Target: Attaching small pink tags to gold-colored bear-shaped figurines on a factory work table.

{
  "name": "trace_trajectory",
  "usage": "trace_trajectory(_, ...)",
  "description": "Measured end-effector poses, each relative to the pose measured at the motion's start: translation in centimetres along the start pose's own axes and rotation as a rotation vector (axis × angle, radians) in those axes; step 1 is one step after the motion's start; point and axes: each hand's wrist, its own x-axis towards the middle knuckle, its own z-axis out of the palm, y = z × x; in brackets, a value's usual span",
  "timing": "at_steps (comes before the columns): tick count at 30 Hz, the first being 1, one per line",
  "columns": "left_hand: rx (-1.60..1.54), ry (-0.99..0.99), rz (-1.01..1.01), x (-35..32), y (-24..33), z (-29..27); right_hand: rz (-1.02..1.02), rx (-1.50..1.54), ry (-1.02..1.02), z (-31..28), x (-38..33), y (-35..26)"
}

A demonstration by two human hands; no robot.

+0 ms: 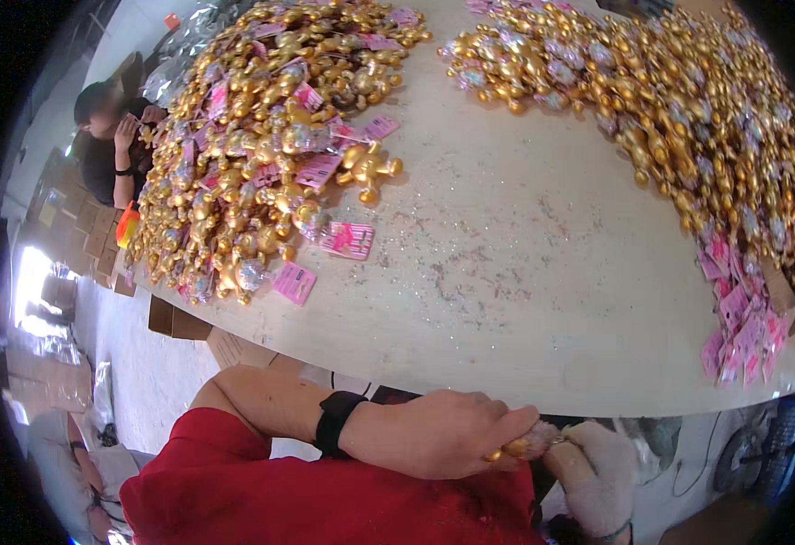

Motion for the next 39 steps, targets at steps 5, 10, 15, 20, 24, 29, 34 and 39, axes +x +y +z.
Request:
trace_trajectory(5, 0.046, 0.297, 0.066, -1.0, 0.5, -5.4, 0.037, 0.385, 0.247, -1.5, 2.5, 1.7)
trace_trajectory(10, 0.487, 0.629, -0.119, -6.0, -4.5, -9.8, 0.194, 0.67, 0.203, 0.0, 6.0, -0.2)
trace_trajectory(15, 1.088, 0.617, -0.444, -12.7, -9.2, -12.7, 0.258, 0.581, 0.053, 1.5, 6.1, 1.8)
trace_trajectory(20, 1.176, 0.602, -0.537, -15.1, -10.8, -14.0, -0.186, -0.035, 0.05, 2.0, 6.7, 3.6)
trace_trajectory(24, 1.024, 0.535, -0.641, -14.6, -10.2, -15.1, -0.206, -0.086, -0.017, 1.3, 6.6, 2.6)
trace_trajectory(29, 1.009, 0.438, -0.666, -14.9, -9.4, -14.2, -0.088, 0.003, 0.041, -0.4, 6.8, 2.3)
trace_trajectory(34, 1.178, 0.347, -0.678, -11.7, -7.9, -12.7, -0.091, 0.015, 0.203, -1.9, 5.9, 5.6)
trace_trajectory(39, 0.978, 0.189, -0.407, -4.5, -2.9, -11.4, -0.12, -0.08, 0.349, -2.6, 6.2, 7.7)
